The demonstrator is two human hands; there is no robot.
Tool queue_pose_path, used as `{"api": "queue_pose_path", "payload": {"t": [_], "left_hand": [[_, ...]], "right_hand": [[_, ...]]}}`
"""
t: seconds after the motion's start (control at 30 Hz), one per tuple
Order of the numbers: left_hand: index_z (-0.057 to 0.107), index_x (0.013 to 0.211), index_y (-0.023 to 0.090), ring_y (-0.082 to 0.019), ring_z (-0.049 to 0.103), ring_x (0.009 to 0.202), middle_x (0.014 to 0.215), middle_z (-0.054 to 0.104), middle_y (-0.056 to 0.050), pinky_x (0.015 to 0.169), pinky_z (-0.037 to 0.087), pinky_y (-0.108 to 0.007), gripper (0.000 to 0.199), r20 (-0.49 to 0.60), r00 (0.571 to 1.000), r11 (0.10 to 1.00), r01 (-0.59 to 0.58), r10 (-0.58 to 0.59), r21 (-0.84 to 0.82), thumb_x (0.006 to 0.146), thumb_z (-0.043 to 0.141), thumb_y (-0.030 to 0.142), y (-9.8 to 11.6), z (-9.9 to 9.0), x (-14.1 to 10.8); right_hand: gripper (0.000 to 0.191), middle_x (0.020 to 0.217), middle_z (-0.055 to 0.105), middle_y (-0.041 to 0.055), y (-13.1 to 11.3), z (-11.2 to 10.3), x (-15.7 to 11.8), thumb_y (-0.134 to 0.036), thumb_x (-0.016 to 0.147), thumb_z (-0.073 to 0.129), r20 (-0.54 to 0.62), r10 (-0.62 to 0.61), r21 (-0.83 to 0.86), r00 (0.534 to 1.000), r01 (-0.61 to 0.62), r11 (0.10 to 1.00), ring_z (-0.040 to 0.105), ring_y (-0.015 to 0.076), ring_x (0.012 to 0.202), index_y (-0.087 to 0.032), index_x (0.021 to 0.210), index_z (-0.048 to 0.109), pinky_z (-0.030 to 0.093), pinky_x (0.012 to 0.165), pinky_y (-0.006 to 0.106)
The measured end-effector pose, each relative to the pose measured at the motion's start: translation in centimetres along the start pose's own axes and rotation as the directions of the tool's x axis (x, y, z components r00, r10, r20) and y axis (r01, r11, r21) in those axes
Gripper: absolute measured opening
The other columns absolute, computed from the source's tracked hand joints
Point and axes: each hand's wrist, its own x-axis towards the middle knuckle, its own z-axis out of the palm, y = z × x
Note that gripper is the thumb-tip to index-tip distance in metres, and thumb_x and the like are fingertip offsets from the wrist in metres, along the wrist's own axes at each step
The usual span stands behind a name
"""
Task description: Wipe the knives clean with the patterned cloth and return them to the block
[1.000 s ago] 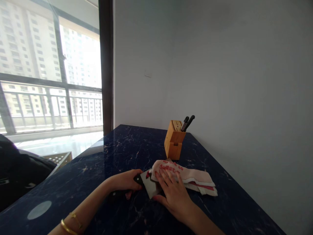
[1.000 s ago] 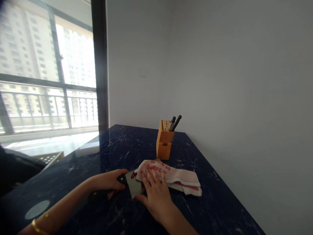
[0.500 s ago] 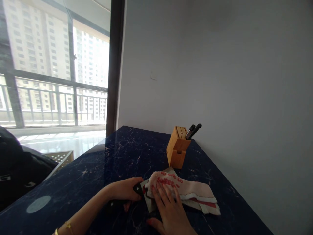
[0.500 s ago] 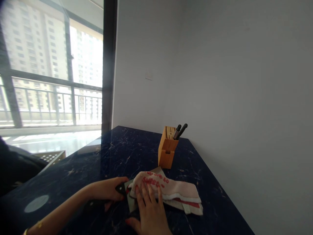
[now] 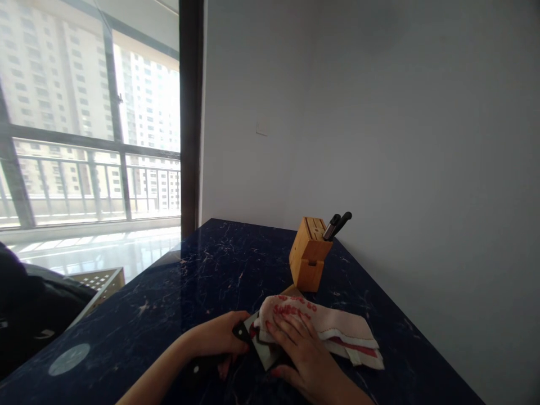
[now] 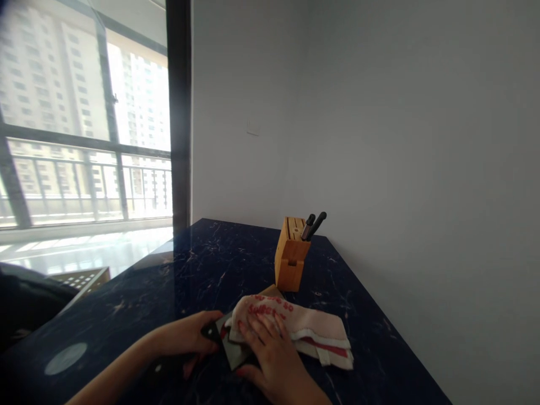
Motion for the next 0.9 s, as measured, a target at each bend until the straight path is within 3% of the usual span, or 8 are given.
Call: {"api": "queue_pose_path", "payload": {"t": [0.4,0.73,0.9], "left_hand": [[0.044,0.095,0.019,-0.011,0.055,0.037,0.056,0.057,0.006,0.032,0.043,-0.017,0.03,0.007,1.0,0.999,-0.019,0.02,-0.036,0.067,0.055,0.022,0.7,0.2,-0.5],[0.041,0.097,0.019,-0.01,0.054,0.037,0.059,0.058,0.005,0.032,0.043,-0.018,0.033,0.015,1.0,1.0,-0.023,0.023,-0.019,0.066,0.053,0.02,0.8,0.3,-0.7],[0.044,0.094,0.018,-0.01,0.05,0.034,0.055,0.056,0.006,0.029,0.039,-0.017,0.03,-0.015,0.999,0.999,-0.043,0.043,0.028,0.065,0.05,0.02,0.3,-0.3,-0.7]], "right_hand": [[0.062,0.142,0.021,-0.0026,0.5,-0.8,0.0,-0.057,0.082,0.034,0.075,0.044,0.084,0.996,-0.05,0.995,0.021,0.0238,0.128,-0.036,0.135,0.009,0.016,0.103,0.047],[0.058,0.14,0.027,-0.0036,-0.1,-0.3,0.0,-0.055,0.084,0.034,0.026,0.072,0.054,0.997,-0.074,0.996,0.025,0.0244,0.126,-0.036,0.135,0.014,0.018,0.103,0.049],[0.06,0.138,0.029,-0.0019,-0.4,0.3,0.4,-0.057,0.083,0.033,-0.042,0.037,-0.027,0.998,-0.038,0.999,0.03,0.0261,0.124,-0.034,0.135,0.015,0.026,0.099,0.048]]}}
